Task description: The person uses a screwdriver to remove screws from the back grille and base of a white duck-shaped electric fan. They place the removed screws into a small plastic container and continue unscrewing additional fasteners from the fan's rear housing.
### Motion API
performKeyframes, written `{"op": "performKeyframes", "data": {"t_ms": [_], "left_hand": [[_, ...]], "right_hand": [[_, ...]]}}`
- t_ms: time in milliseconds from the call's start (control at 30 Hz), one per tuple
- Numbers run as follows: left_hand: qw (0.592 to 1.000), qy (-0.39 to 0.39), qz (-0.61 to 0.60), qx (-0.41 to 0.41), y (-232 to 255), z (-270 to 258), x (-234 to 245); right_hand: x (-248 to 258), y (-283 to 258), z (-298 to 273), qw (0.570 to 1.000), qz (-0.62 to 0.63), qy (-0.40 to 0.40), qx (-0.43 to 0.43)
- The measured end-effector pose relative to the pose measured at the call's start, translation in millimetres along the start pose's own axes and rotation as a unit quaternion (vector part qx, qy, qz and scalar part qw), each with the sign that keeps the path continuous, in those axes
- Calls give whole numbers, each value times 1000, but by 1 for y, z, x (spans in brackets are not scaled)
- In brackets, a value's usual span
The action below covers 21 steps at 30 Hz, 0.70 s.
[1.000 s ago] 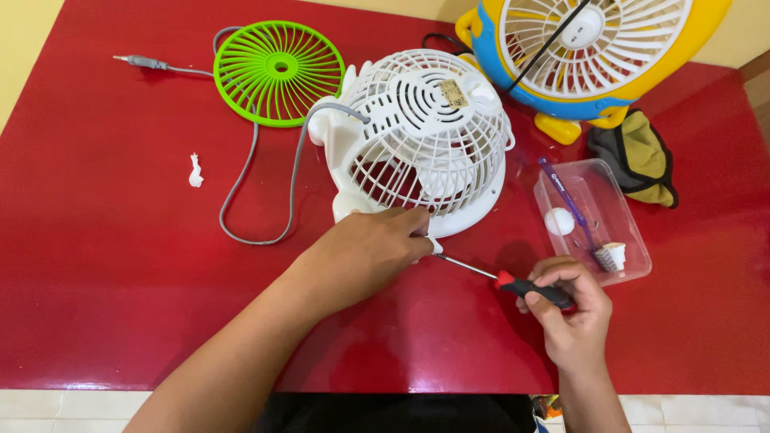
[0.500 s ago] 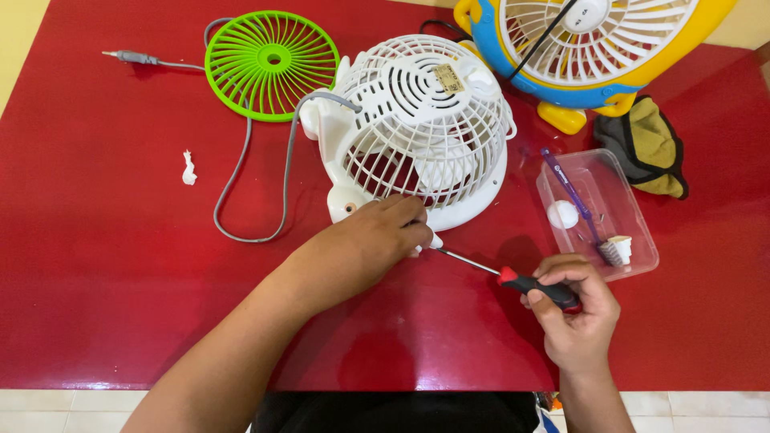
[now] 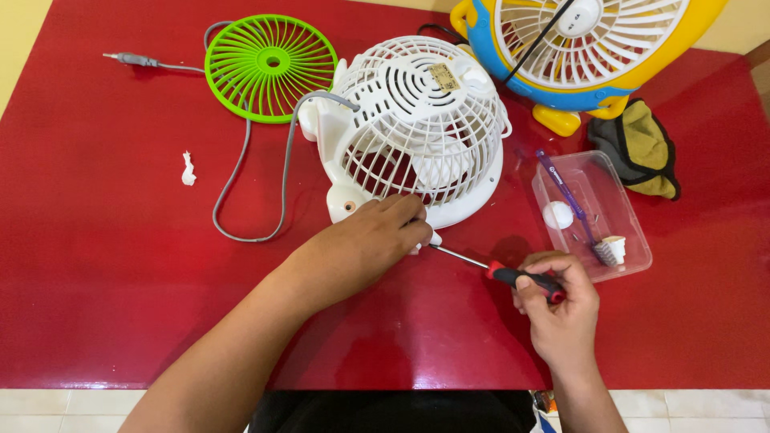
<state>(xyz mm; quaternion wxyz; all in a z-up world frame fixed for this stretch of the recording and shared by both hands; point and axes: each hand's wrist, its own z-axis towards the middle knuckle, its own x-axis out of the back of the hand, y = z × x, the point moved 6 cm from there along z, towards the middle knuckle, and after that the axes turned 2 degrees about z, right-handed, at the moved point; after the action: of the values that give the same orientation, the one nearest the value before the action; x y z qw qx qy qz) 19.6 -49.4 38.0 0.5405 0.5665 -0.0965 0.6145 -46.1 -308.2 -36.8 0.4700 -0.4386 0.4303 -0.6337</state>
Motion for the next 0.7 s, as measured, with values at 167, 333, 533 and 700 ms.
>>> {"op": "performKeyframes", "data": {"t_ms": [167, 333, 533, 700], "left_hand": [[1000, -8, 4, 5, 0, -1, 0], [1000, -19, 3, 12, -2, 0, -2], [999, -8, 29, -12, -2, 0, -1], [997, -9, 77, -14, 2, 0, -2]], "right_hand": [[-2, 8, 3, 999, -5, 0, -45], [-3, 3, 4, 999, 7, -3, -32], [-5, 0, 4, 1000, 16, -13, -7], [-12, 4, 5, 999, -3, -29, -22]]}}
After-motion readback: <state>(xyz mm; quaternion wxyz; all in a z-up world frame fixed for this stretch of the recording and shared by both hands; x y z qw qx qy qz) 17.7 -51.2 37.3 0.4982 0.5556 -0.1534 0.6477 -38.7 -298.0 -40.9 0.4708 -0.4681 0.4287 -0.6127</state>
